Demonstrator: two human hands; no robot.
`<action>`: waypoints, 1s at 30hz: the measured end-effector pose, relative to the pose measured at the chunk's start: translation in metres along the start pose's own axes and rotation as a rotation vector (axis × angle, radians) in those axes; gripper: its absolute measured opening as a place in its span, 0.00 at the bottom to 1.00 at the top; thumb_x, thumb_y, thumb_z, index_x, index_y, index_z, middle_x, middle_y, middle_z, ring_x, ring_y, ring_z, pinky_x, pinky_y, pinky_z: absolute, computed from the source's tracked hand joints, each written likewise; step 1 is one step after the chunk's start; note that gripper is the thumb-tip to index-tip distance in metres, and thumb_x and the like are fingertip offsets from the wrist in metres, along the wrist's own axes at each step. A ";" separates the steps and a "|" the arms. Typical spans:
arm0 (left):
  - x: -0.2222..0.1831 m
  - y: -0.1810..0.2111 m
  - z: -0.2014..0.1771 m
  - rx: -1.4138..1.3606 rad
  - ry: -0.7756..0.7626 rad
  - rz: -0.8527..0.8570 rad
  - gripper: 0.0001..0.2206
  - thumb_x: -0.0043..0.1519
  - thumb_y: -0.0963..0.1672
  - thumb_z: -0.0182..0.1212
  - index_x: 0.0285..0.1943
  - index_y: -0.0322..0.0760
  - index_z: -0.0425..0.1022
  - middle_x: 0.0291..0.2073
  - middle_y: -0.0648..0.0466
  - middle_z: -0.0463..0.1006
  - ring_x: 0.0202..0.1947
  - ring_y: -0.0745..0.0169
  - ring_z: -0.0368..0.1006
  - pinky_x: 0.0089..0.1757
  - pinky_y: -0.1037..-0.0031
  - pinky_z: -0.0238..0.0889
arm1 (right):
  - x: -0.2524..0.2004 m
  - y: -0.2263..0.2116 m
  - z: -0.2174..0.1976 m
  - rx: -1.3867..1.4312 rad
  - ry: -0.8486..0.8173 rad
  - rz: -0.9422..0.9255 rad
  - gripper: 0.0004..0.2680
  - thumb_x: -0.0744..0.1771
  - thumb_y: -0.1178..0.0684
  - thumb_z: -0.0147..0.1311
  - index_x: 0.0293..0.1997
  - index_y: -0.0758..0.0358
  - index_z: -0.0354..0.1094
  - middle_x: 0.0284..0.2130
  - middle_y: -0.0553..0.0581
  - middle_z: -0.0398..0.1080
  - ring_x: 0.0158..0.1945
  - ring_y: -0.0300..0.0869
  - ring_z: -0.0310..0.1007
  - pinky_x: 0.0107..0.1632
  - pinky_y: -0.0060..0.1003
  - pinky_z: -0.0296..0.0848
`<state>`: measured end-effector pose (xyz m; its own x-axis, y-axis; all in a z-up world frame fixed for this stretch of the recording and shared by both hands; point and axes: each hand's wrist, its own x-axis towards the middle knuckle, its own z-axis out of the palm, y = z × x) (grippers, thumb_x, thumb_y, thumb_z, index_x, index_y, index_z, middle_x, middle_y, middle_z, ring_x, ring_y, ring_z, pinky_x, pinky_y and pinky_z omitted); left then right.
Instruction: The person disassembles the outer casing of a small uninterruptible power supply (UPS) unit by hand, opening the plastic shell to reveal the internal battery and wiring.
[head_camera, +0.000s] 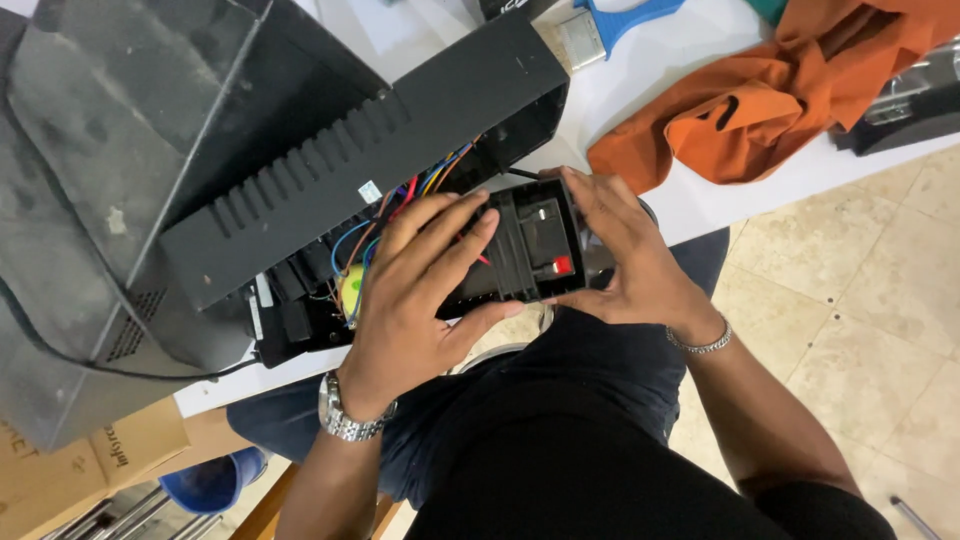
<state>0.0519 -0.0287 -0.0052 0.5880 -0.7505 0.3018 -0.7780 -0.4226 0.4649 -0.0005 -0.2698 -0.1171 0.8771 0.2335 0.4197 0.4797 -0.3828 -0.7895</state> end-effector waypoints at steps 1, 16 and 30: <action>0.001 0.000 0.002 -0.006 -0.005 -0.002 0.28 0.66 0.51 0.67 0.70 0.31 0.65 0.66 0.38 0.71 0.65 0.36 0.67 0.65 0.51 0.65 | -0.001 0.002 0.001 0.002 -0.001 0.008 0.39 0.65 0.34 0.61 0.77 0.70 0.41 0.71 0.67 0.56 0.65 0.58 0.63 0.69 0.54 0.65; 0.013 0.000 0.005 0.023 0.009 -0.044 0.26 0.63 0.53 0.68 0.62 0.34 0.71 0.59 0.39 0.77 0.55 0.44 0.75 0.54 0.53 0.63 | 0.000 0.009 0.002 -0.006 0.001 0.001 0.38 0.66 0.36 0.62 0.77 0.70 0.41 0.71 0.69 0.56 0.66 0.60 0.63 0.68 0.56 0.67; 0.000 -0.012 0.004 0.033 -0.073 -0.079 0.30 0.62 0.51 0.75 0.68 0.38 0.65 0.64 0.42 0.72 0.60 0.42 0.71 0.58 0.48 0.63 | 0.007 0.002 0.004 0.000 -0.040 0.050 0.38 0.65 0.37 0.63 0.79 0.62 0.38 0.72 0.70 0.57 0.67 0.56 0.62 0.68 0.51 0.63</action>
<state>0.0604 -0.0260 -0.0138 0.6313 -0.7485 0.2029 -0.7371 -0.4979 0.4569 0.0067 -0.2649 -0.1171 0.8985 0.2495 0.3610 0.4349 -0.3949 -0.8093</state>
